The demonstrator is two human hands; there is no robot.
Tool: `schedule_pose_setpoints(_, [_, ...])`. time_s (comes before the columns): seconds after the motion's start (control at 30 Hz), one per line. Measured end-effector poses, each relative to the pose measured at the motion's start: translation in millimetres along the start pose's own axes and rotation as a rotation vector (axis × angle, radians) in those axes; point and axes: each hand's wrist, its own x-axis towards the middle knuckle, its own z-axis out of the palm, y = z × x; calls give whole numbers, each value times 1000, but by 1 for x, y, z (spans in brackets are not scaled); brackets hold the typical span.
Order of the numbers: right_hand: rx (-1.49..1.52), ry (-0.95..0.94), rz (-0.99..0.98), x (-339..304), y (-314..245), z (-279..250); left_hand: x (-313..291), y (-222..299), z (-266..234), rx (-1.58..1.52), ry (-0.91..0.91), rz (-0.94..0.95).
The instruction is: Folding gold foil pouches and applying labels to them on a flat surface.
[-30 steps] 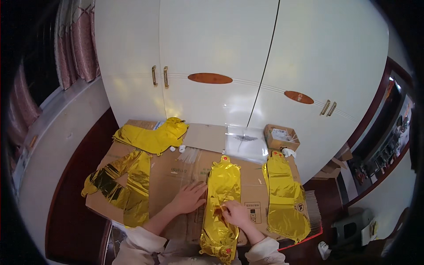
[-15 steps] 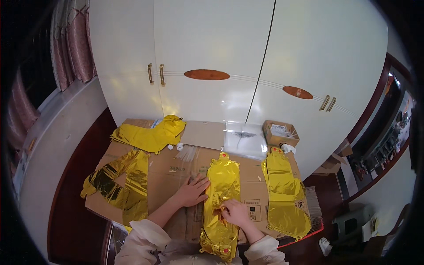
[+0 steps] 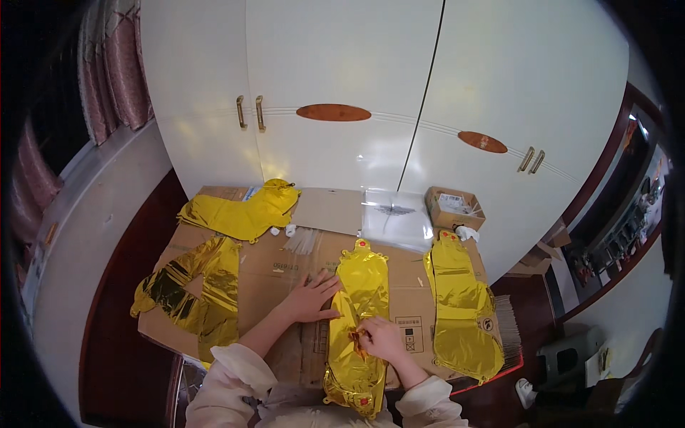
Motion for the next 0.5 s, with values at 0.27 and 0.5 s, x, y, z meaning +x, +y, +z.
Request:
schedule_pose_setpoints(0.27, [-3, -8, -8, 1, -2, -1, 6, -10, 3, 21, -14, 23])
schedule_pose_setpoints(0.5, [-2, 5, -37, 1, -1, -1, 6, -4, -4, 112, -57, 20])
